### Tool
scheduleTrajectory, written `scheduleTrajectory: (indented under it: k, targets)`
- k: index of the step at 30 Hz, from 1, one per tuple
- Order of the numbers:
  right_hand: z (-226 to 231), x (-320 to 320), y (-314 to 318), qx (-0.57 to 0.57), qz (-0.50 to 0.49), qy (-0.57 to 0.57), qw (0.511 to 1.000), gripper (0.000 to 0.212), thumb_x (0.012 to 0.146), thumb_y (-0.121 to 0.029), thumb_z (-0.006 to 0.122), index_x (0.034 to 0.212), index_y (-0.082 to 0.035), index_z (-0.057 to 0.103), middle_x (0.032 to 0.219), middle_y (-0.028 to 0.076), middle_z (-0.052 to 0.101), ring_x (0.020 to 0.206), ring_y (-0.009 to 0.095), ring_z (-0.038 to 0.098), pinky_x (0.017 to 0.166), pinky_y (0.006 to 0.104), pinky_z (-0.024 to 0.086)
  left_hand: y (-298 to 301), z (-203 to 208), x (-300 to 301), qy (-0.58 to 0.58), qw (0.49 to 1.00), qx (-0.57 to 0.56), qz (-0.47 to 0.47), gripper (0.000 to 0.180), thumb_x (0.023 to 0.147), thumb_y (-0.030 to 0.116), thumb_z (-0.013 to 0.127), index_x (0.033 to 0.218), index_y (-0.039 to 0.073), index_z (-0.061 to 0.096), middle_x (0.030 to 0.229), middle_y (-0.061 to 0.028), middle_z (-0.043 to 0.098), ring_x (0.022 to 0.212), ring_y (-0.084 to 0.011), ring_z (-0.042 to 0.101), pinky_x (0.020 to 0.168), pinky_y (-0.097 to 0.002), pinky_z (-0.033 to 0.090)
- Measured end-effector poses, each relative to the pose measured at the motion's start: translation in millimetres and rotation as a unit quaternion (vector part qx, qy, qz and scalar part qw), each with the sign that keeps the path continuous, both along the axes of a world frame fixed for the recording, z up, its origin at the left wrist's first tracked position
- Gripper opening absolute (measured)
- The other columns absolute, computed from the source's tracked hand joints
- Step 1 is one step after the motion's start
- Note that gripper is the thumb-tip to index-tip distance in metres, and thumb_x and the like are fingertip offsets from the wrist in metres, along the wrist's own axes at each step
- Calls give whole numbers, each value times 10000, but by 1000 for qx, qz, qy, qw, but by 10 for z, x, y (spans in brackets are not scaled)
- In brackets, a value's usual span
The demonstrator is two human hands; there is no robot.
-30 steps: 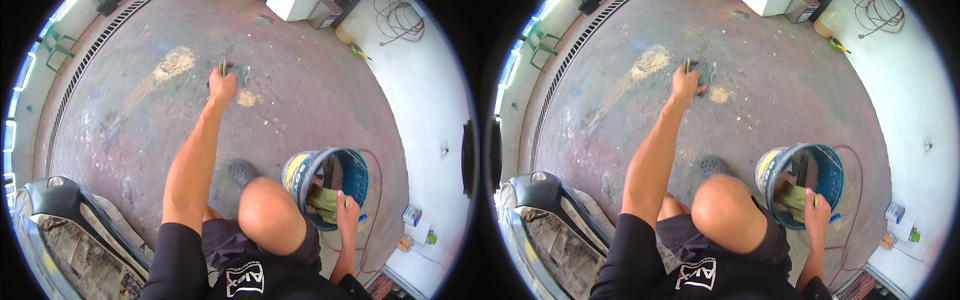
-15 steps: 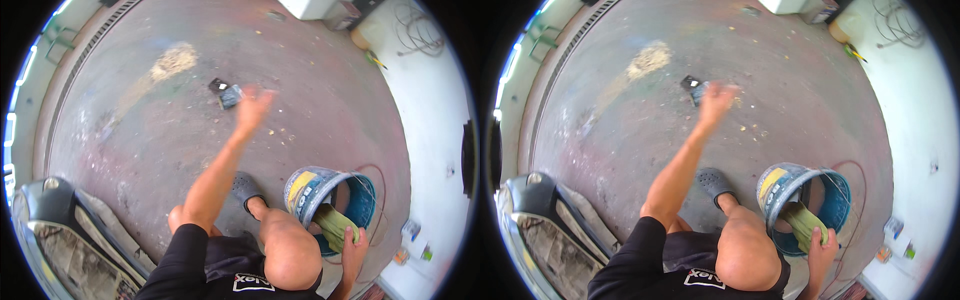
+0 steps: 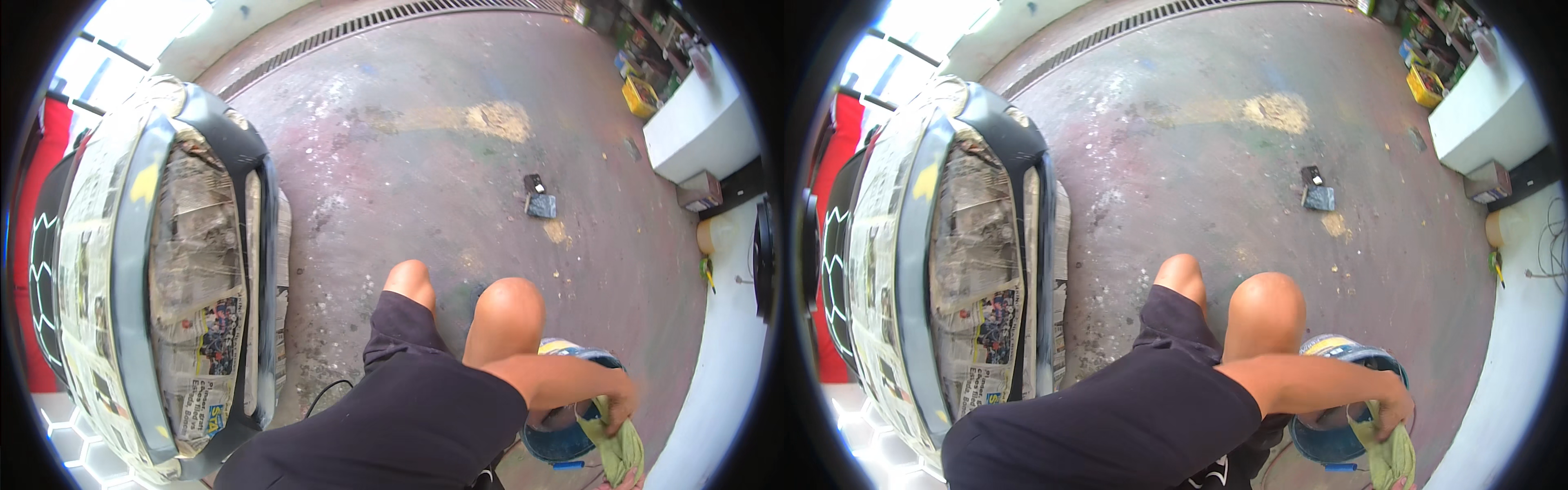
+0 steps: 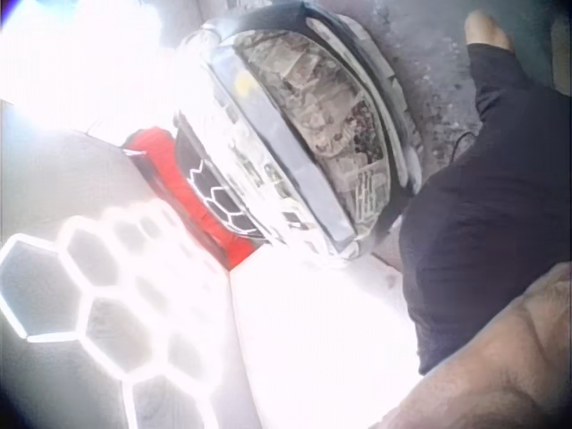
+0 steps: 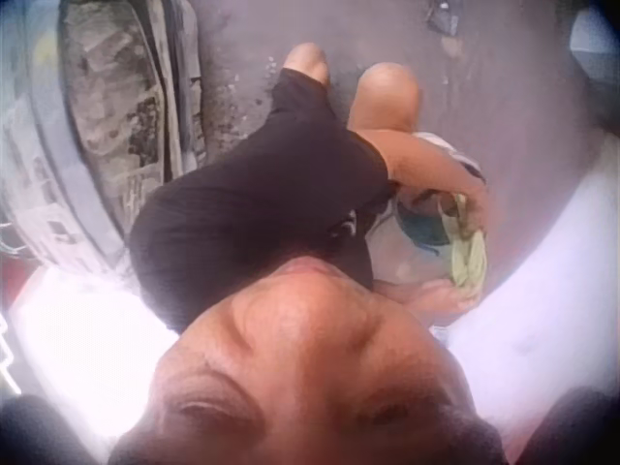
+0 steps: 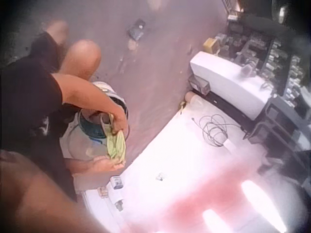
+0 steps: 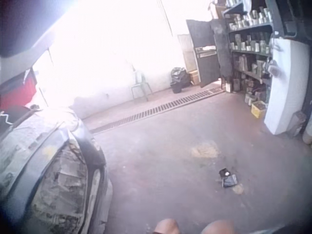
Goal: The person applies masking tape to the edges of a car bumper, then uses a sanding block to smooth the surface. They wipe the area with a cloth and continue sanding and wiping the bumper edge.
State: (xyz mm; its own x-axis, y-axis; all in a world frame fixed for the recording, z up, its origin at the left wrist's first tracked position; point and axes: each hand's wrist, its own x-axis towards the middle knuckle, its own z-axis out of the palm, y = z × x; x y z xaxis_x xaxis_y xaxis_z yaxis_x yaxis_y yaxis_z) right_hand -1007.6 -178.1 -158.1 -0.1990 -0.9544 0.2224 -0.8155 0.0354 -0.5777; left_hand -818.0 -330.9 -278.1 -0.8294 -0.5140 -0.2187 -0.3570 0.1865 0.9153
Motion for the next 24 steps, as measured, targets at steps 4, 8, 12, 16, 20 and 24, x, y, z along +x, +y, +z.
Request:
scheduleTrajectory:
  k: [4,8,12,16,20,24]
  targets:
    - [-199,417,95,-2,207,-134,969,372,980,-268,660,1222,12,700,1304,238,707,1194,361,677,929,470,565,447,-269,-54,116,945,67,299,726,759,260,843,1434,84,643,1359,-222,713,1280,-379,681,1051,-447,542]
    - [-434,1009,283,120,341,-185,914,343,985,-258,652,1209,-2,692,1268,217,696,1141,335,673,897,448,555,868,-326,-11,157,934,31,319,702,779,329,821,1370,7,623,1291,-285,696,1250,-416,676,1031,-487,540]
    - [-847,954,105,219,296,-250,895,318,992,-256,651,1193,-13,687,1229,197,687,1102,315,663,867,432,541,1102,-486,-131,174,891,82,412,647,800,377,809,1300,-1,650,1242,-278,709,1187,-398,695,998,-485,551]
    - [-1123,879,-74,272,265,-302,874,293,999,-254,649,1178,-25,683,1190,178,678,1062,296,652,837,416,526,1183,-635,-353,170,828,82,527,608,821,424,796,1229,-10,676,1193,-271,722,1125,-379,714,966,-483,562]
    - [-1387,853,-174,330,231,-364,840,268,1006,-253,648,1162,-37,679,1151,158,669,1022,276,642,807,400,511,1200,-800,-592,141,768,41,624,589,842,472,783,1159,-19,703,1144,-264,735,1062,-361,733,933,-481,573]
    - [-1616,810,-199,386,205,-406,803,244,1013,-251,646,1146,-48,675,1111,139,660,982,256,631,777,384,496,1178,-890,-611,126,734,21,667,584,862,507,769,1097,-26,723,1097,-257,744,1007,-346,747,904,-479,582]
